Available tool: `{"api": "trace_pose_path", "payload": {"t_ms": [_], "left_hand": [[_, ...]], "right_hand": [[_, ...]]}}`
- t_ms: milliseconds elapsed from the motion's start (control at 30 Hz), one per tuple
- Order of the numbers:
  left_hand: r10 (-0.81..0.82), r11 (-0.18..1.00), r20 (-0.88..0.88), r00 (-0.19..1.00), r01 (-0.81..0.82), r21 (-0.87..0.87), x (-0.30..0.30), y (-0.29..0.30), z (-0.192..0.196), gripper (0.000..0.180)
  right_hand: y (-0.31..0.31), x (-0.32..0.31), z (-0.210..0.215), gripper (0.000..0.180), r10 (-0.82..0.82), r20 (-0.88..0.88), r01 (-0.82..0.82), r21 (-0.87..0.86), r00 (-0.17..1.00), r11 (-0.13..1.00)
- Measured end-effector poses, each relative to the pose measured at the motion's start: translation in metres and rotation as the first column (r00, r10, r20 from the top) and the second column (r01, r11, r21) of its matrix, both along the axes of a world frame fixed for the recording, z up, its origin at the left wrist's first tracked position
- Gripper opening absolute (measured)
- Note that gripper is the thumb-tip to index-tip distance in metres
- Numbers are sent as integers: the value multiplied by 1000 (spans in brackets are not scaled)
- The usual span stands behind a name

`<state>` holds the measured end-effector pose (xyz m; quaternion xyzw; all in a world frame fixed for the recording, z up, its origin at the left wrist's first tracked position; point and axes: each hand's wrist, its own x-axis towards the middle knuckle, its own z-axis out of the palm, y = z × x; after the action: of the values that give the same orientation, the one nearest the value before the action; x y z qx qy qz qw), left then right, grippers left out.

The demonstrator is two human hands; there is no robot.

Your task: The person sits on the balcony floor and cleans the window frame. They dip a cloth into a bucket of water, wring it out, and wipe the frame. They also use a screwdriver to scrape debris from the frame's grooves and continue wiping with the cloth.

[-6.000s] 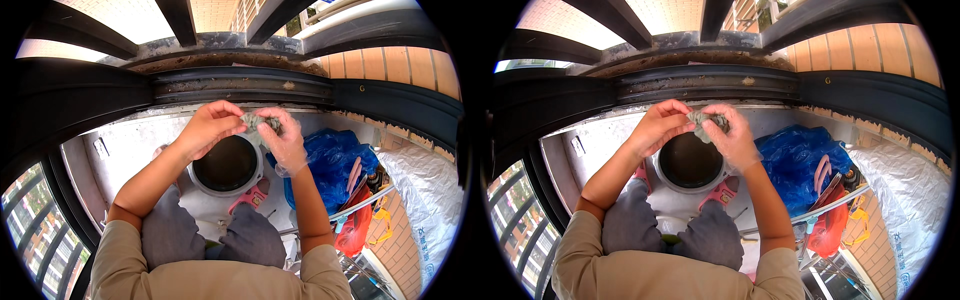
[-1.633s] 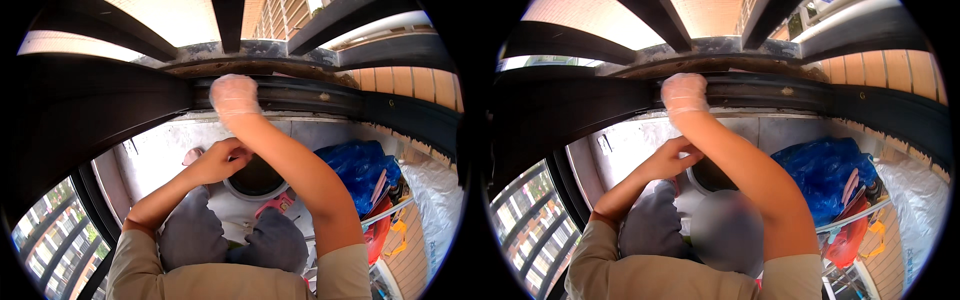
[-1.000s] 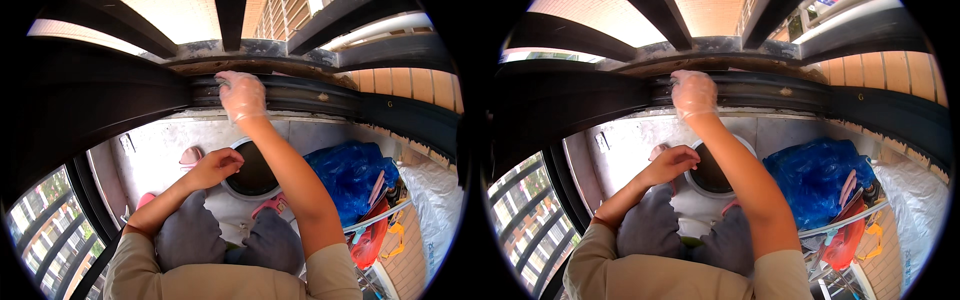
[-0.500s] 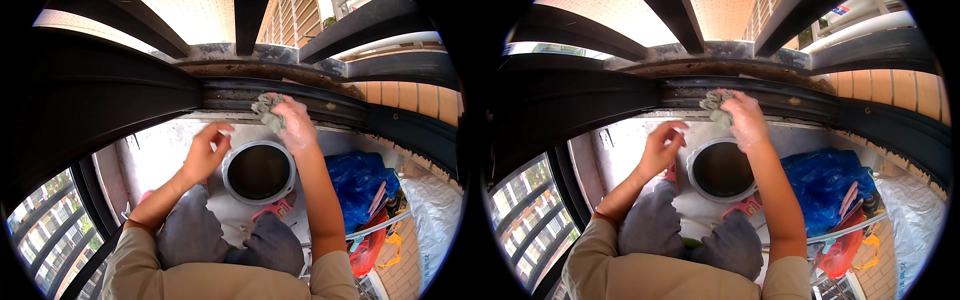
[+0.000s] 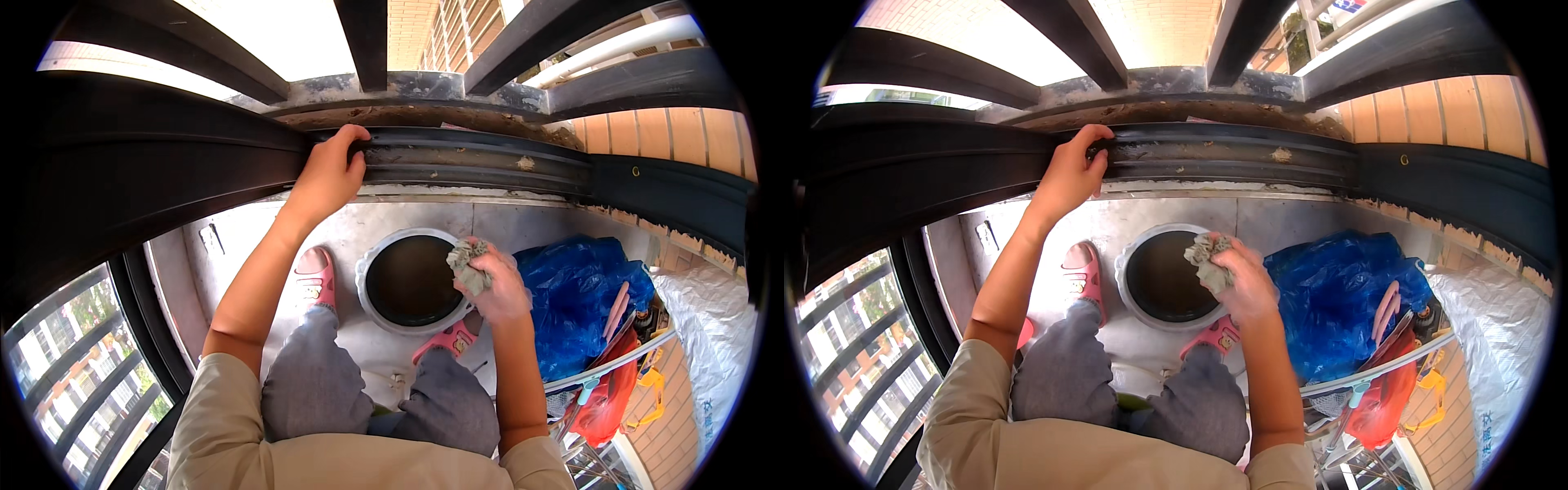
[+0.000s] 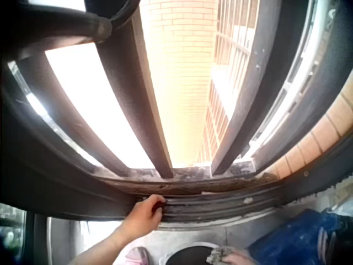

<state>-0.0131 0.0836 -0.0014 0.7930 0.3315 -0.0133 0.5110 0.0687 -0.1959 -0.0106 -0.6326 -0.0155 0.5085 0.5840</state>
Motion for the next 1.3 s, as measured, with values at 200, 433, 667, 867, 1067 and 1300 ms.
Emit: {"api": "trace_pose_path", "payload": {"t_ms": [200,433,667,867,1067,1300], "left_hand": [[-5,973,62,998,19,-228,12,-3,-8,26],[-144,970,79,986,156,-184,40,-14,-14,30],[-255,944,229,939,294,-154,71,-29,-25,29],[-352,857,134,926,376,-353,114,-63,-13,29],[41,740,349,936,207,-640,56,-95,-16,22],[-104,533,-113,988,-41,-845,-51,-122,-49,19]], "right_hand": [[-5,0,18,32,-235,-333,242,-23,913,970],[2,3,28,33,-347,-476,352,-81,808,932],[-4,3,11,32,-191,-316,214,40,929,976],[2,3,16,30,-329,-521,384,-2,788,923],[-24,3,25,25,-266,-293,292,46,918,955],[-32,-30,9,34,-78,-10,74,-196,997,978]]}}
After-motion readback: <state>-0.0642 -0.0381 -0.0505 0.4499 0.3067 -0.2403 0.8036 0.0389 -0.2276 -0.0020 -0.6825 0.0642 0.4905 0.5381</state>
